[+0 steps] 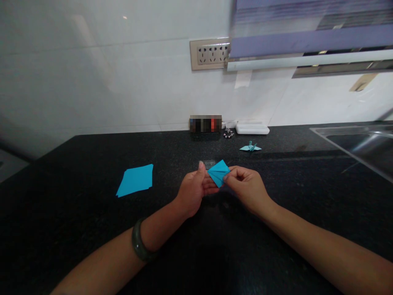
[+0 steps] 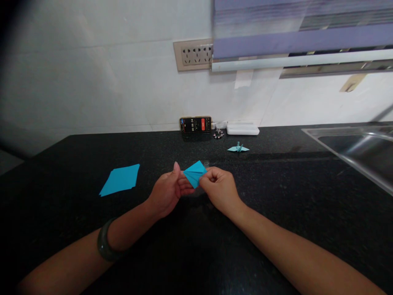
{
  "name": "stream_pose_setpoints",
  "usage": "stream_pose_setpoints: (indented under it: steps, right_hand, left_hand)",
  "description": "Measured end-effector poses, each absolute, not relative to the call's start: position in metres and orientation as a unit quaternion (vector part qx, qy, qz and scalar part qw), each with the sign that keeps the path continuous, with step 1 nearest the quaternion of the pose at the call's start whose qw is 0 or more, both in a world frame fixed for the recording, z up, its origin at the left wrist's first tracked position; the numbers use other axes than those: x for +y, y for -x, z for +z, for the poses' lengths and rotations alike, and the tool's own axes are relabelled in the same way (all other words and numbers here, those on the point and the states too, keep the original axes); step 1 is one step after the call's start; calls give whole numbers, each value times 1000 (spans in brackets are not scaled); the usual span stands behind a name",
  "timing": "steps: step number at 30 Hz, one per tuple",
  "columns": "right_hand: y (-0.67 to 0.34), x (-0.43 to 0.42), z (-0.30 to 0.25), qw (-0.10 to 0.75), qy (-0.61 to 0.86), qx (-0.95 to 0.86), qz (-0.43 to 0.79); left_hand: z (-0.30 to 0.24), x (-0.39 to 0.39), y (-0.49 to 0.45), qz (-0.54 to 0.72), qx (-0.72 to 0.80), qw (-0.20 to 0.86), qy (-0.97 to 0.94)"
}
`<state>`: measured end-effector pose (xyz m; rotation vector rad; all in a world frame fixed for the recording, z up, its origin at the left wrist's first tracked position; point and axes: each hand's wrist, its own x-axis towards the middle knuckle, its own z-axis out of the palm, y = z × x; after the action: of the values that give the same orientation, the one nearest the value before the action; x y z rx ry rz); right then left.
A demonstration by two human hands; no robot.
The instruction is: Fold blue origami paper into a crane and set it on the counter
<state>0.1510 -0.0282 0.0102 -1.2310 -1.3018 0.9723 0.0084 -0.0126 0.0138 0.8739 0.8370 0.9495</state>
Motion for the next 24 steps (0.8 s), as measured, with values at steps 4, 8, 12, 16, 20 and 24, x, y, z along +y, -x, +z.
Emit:
stream_pose_setpoints:
  steps: [4,8,12,16,20,24]
  right_hand:
    - [-151,-29,12,514,516,-561,393]
    - [-151,-30,13,508,513,-572,390]
    - [-150,-27,7,504,522,-544,421]
    - [-151,-23,4,538,481,-506,472]
    - [-159,-19,9,489,452,-568,484]
    - [-168,-17,13,399,436,-637,496]
  left_hand:
    - [13,-13,-8,416,388,695,-440]
    - [10,-12,-7,425,399,674,-453]
    - [10,-11,-6,426,405,667,-458]
    - [11,-11,-5,419,408,664,-465]
    - [11,-9,-3,404,421,641,-499]
    - [11,-5,-2,386,448,584,-556]
